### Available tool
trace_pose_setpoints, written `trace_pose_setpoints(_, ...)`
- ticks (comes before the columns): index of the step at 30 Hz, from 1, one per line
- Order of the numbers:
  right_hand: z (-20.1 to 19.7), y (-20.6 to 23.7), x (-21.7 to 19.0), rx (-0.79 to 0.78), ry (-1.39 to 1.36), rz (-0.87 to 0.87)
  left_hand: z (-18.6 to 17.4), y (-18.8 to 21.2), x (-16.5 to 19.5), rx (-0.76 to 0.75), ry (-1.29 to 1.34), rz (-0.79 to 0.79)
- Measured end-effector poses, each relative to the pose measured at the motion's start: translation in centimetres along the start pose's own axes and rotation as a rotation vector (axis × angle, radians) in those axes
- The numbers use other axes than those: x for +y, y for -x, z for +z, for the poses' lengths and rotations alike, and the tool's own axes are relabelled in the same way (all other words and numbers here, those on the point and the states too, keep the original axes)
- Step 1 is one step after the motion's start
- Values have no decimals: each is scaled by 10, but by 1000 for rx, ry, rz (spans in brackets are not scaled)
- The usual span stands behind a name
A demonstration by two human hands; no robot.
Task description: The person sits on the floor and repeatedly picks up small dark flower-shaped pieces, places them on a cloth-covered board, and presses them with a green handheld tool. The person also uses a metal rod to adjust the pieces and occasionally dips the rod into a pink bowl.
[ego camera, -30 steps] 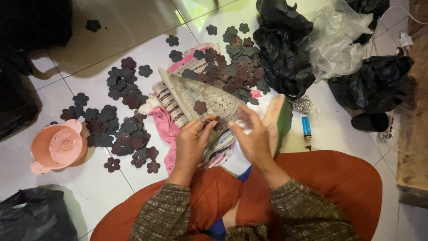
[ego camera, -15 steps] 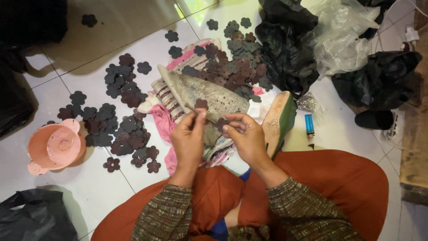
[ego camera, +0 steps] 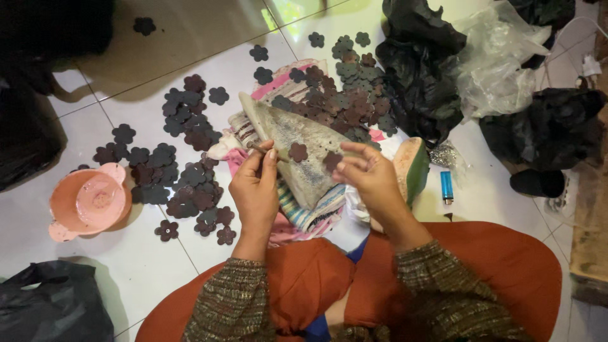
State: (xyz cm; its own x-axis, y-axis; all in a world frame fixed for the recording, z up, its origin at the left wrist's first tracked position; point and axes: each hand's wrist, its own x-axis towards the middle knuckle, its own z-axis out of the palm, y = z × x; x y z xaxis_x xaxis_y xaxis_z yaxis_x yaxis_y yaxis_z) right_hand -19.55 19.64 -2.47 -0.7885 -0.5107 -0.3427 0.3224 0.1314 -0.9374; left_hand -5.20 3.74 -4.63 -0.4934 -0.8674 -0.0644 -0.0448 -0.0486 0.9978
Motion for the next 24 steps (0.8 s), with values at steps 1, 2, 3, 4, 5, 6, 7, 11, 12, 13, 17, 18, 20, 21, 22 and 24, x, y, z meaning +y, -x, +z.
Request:
trace_pose_setpoints(1,0,-6,-3,33,-57,-45,0,-1,0,1,16,-12)
trace_pose_setpoints(2,2,-12,-6,65,-115,-88,-1,-2,0,2,24,-18)
trace_pose_setpoints(3,6,-18,-7,177,52,-216,-1,-3,0,3,33,-25)
trace_pose_setpoints(4,11,-23,-8,287,219,-344,-1,-4,0,4,40,-34)
trace_pose_setpoints(5,16,-28,-8,395,388,-472,-1,-4,0,10,21,-72)
trace_pose_setpoints(6,23,-29,-6,325,517,-466,-2,-4,-1,12,4,-110)
trace_pose_setpoints(7,32,-29,-3,257,644,-463,-1,-5,-1,11,-12,-144)
trace_pose_setpoints(11,67,-27,5,19,903,-473,-1,-6,-7,-1,-112,14)
trace_pose_setpoints(12,72,-25,6,17,941,-542,0,-7,-9,-12,-111,39)
trace_pose_setpoints(13,75,-25,7,15,978,-613,0,-7,-11,-23,-110,65)
trace_pose_setpoints(17,70,-30,6,-6,923,-602,2,-9,-16,-42,-97,61)
trace_pose_setpoints(18,65,-33,4,-39,867,-472,2,-9,-16,-50,-92,52)
trace_pose_setpoints(20,53,-38,1,-87,734,-289,1,-8,-17,-56,-78,42)
trace_pose_setpoints(21,46,-40,-2,-101,660,-233,1,-8,-17,-54,-69,38)
trace_pose_setpoints(22,39,-40,-2,-116,585,-175,1,-7,-17,-53,-61,33)
trace_pose_setpoints(24,30,-37,0,-158,644,-49,0,-6,-19,-86,-20,-13)
